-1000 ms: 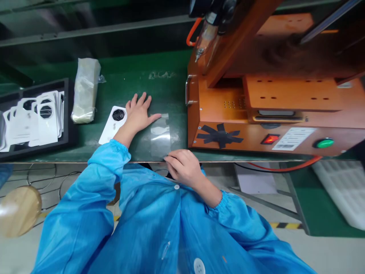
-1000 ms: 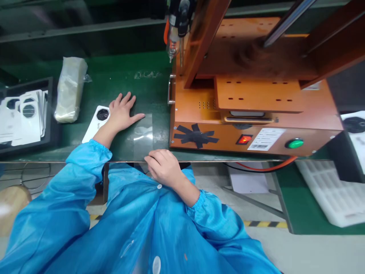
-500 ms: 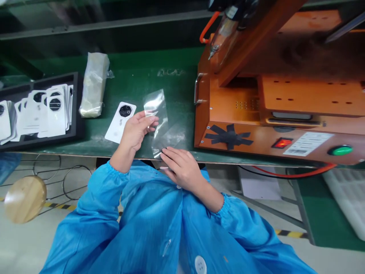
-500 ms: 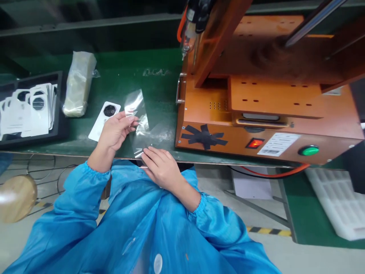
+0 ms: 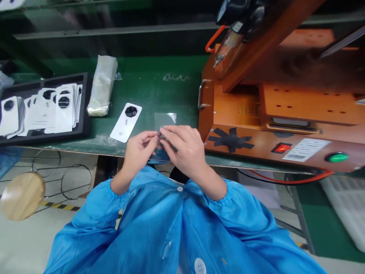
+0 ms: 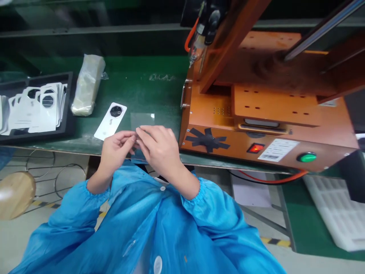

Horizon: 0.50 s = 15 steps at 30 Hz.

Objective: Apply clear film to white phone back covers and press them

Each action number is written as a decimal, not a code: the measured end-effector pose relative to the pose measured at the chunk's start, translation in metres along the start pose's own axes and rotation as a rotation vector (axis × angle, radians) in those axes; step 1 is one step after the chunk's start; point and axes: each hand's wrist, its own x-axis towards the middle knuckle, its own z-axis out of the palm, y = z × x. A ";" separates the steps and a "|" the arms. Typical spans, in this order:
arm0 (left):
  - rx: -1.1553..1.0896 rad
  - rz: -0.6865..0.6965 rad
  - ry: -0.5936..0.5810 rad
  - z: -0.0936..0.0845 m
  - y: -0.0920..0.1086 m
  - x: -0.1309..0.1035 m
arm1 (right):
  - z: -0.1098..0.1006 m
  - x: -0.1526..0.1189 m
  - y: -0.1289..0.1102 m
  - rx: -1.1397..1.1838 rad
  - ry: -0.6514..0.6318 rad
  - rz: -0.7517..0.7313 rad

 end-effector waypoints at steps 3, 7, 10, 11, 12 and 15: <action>0.166 0.121 -0.005 -0.006 -0.001 -0.016 | 0.009 0.003 -0.004 0.015 -0.019 0.005; 0.506 0.337 0.033 -0.019 0.000 -0.037 | 0.006 0.000 -0.013 0.165 -0.079 0.032; 0.597 0.367 0.034 -0.028 0.001 -0.054 | 0.004 0.001 -0.019 0.220 -0.137 0.042; 0.583 0.344 0.041 -0.030 0.001 -0.059 | 0.005 0.001 -0.020 0.233 -0.155 0.047; 0.550 0.302 0.051 -0.031 0.001 -0.064 | 0.007 0.001 -0.022 0.256 -0.170 0.057; 0.359 0.130 0.108 -0.031 -0.004 -0.074 | 0.014 0.000 -0.029 0.381 -0.222 0.129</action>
